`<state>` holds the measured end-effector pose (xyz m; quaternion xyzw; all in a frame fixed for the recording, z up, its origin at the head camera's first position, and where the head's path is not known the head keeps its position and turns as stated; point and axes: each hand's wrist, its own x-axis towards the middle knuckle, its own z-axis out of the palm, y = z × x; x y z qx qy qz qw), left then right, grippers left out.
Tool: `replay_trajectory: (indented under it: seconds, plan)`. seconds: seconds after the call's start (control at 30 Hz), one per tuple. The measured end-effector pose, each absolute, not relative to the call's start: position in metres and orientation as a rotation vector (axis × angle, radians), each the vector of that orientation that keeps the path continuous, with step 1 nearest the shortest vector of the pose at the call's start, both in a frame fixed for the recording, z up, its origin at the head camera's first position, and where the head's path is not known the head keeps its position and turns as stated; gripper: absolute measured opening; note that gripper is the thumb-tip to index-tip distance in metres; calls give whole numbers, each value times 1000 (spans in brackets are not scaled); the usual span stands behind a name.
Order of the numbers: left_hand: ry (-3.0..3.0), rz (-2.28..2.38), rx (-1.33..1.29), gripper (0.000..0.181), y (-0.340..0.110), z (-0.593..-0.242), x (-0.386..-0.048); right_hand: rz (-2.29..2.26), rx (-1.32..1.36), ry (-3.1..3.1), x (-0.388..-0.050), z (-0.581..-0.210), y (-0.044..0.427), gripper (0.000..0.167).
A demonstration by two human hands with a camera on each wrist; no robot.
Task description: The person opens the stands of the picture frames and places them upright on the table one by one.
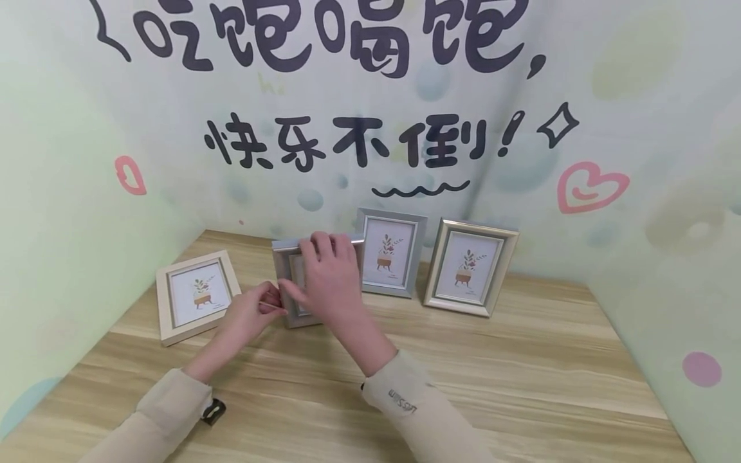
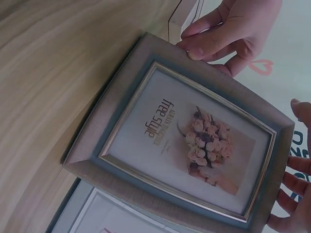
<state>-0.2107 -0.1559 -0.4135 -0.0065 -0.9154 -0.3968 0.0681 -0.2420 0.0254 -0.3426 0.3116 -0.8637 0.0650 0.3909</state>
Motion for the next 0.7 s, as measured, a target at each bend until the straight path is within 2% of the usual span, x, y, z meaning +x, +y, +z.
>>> replay_trajectory:
  seconds: [0.47,0.7]
  plan:
    - [-2833,-1240,-83,41,-168,-413,-204,29,602,-2159,-238,-344,5,70]
    - [-2843,-1202,-64,38,-174,-407,-200,26,571,-2190,-235,-341,2,68]
